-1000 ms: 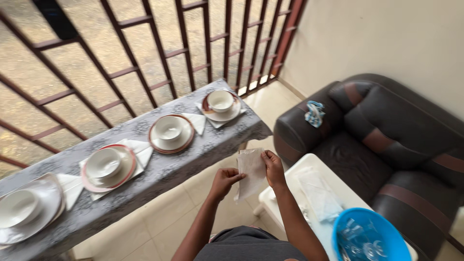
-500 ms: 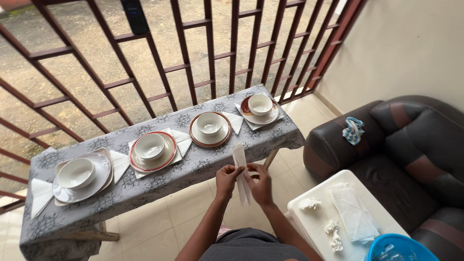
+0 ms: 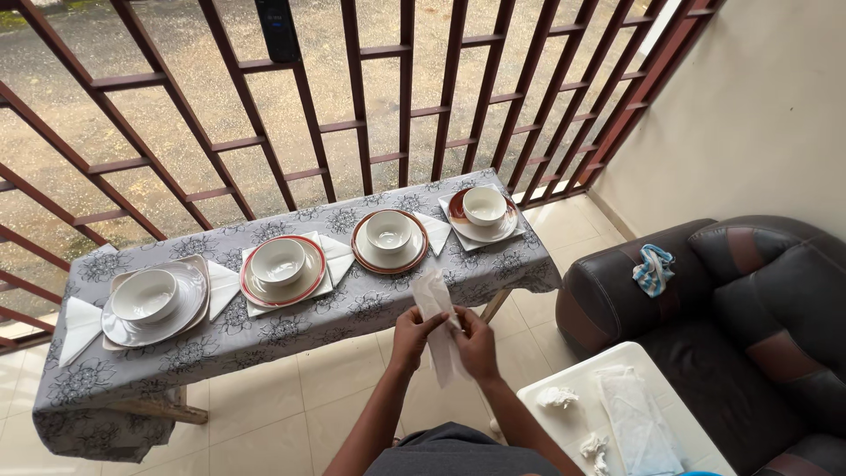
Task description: The person folds white paper napkins into triangular shapes and places them inside bowls on a dining table. The person repeatedly picks napkins from a side table, folds them, and arranges them at each place setting.
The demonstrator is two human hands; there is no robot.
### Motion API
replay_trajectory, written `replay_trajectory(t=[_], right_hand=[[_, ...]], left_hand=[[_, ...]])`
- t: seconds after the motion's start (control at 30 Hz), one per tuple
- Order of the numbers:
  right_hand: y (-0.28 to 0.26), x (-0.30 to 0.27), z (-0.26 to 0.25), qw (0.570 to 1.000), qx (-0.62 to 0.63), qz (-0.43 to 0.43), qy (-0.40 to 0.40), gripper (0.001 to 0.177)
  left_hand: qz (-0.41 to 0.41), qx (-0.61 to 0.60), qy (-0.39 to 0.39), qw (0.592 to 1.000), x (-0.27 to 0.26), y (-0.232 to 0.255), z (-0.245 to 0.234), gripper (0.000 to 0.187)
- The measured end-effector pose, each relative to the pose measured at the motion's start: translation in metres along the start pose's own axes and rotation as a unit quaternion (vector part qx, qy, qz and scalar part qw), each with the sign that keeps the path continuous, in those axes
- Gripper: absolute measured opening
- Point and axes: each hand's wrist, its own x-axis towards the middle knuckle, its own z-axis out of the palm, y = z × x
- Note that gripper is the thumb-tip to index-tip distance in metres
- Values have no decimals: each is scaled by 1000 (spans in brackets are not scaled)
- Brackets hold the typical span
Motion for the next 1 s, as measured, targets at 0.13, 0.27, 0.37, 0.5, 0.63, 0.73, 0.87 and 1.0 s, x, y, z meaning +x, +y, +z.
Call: replay_trajectory(t=[0.13,0.27,0.37,0.5,0.63,0.73,0.87,1.0], right_hand=[[20,12,-39,999,38,15,2,25],[34,23,-74,994,88,60,12,20],[42,26,-97,991,113,65,-1,18],[45,33,-119,991,106,76,-21,18],[34,43,-138,993,46,63,-87,20],[28,52,-149,990,37,60,-124,26],[39,60,-172,983,39,146,-109,38],[63,45,-173,965,128,185,-133,48]], left_hand=[[-9,-8,42,999,-3,-5,-4,35],[12,-3,57,998,-6,-4,-11,36],[19,-6,40,999,-8,-3,-10,36],[14,8,12,1000,-9,6,-1,42],[-91,-5,-44,995,-8,8,0,56],[-91,-45,-95,990,3,-16,-4,59],[-125,-75,-62,987,21,-45,-7,53],[-128,-77,-2,989,31,-51,-10,47]])
